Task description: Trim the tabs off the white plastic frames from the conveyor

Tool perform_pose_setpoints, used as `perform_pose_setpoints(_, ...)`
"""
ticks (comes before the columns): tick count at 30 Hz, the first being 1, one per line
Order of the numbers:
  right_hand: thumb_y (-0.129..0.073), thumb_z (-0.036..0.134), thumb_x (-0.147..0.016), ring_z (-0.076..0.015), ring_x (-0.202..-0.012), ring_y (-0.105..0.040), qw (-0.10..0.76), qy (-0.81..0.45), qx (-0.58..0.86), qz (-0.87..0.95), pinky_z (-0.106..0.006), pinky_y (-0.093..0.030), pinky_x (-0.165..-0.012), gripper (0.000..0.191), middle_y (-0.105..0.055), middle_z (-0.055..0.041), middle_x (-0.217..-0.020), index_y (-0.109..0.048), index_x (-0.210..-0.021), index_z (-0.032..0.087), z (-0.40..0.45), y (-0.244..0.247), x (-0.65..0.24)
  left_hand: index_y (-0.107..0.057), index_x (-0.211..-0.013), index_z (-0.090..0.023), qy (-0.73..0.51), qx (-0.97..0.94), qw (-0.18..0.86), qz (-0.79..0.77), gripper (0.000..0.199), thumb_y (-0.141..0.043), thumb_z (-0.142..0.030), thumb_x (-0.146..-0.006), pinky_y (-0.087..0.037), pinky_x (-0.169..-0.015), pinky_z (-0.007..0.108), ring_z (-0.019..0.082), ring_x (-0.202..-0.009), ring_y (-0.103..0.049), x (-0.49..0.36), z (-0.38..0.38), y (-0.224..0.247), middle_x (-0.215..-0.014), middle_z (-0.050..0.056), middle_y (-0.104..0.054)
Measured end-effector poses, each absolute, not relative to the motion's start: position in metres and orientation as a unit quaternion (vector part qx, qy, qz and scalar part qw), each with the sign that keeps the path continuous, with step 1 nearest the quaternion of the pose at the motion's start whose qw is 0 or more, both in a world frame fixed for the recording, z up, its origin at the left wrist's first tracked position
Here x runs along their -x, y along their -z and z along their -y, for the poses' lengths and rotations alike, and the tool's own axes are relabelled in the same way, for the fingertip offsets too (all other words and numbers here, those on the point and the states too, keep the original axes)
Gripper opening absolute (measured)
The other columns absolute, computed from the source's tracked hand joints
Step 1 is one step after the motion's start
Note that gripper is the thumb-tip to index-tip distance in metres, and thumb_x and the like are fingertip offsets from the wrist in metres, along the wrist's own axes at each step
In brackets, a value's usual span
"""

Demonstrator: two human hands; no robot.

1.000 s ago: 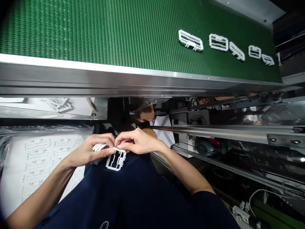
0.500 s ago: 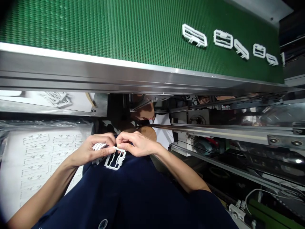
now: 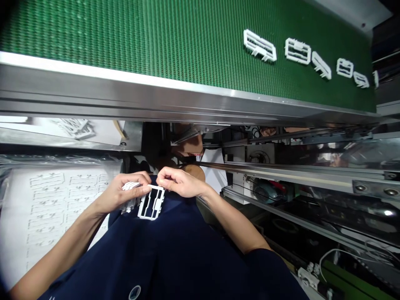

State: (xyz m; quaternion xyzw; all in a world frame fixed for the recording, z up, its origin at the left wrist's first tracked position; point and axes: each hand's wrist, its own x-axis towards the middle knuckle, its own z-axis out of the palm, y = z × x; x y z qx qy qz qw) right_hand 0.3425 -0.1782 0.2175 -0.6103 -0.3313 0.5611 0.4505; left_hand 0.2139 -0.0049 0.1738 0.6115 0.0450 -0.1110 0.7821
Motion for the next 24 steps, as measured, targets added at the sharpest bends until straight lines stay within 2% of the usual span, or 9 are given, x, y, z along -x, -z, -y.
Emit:
perform_pose_setpoints(6, -0.055, 0.045, -0.085, -0.0068, -0.061, -0.046, 0.517, -0.559, 0.619, 0.194, -0.021, -0.041, -0.057, 0.031, -0.049, 0.0017, -0.075, -0.045, -0.084, 0.016, 0.176, -0.202, -0.333, -0.063, -0.071, -0.015, 0.132, -0.596, 0.788, -0.084, 0.024, -0.061, -0.035, -0.082, -0.041, -0.063, 0.027, 0.015, -0.069, -0.051, -0.217, 0.004, -0.167, -0.077, 0.003, -0.058)
perform_pose_setpoints(10, -0.058, 0.046, -0.083, -0.0083, -0.059, -0.053, 0.477, -0.560, 0.661, 0.148, -0.019, -0.041, -0.051, 0.033, -0.056, 0.0013, -0.070, -0.051, -0.093, 0.016, 0.177, -0.208, -0.323, -0.062, -0.070, -0.015, 0.126, -0.607, 0.776, -0.114, 0.024, -0.061, -0.035, -0.083, -0.041, -0.063, 0.026, 0.015, -0.069, -0.051, -0.215, 0.002, -0.167, -0.076, 0.002, -0.058)
perform_pose_setpoints(13, -0.058, 0.046, -0.082, -0.0082, -0.052, -0.053, 0.437, -0.581, 0.672, 0.141, -0.019, -0.039, -0.048, 0.033, -0.059, 0.0012, -0.061, -0.057, -0.091, 0.014, 0.177, -0.211, -0.313, -0.062, -0.069, -0.015, 0.125, -0.617, 0.767, -0.124, 0.026, -0.061, -0.037, -0.083, -0.041, -0.063, 0.025, 0.015, -0.068, -0.051, -0.213, -0.001, -0.169, -0.073, 0.002, -0.057)
perform_pose_setpoints(18, -0.060, 0.044, -0.081, -0.0076, -0.049, -0.053, 0.452, -0.570, 0.673, 0.134, -0.018, -0.039, -0.049, 0.031, -0.058, 0.0008, -0.056, -0.060, -0.084, 0.012, 0.172, -0.209, -0.309, -0.063, -0.073, -0.016, 0.151, -0.632, 0.750, -0.126, 0.028, -0.056, -0.040, -0.086, -0.041, -0.062, 0.025, 0.015, -0.065, -0.051, -0.218, -0.018, -0.172, -0.068, 0.000, -0.057)
perform_pose_setpoints(24, -0.063, 0.043, -0.079, -0.0068, -0.052, -0.053, 0.450, -0.614, 0.627, 0.164, -0.019, -0.044, -0.052, 0.033, -0.057, 0.0018, -0.060, -0.063, -0.089, 0.011, 0.164, -0.202, -0.317, -0.067, -0.082, -0.018, 0.232, -0.642, 0.730, -0.030, 0.026, -0.058, -0.043, -0.084, -0.043, -0.068, 0.029, 0.020, -0.076, -0.056, -0.230, -0.039, -0.169, -0.082, 0.005, -0.064)
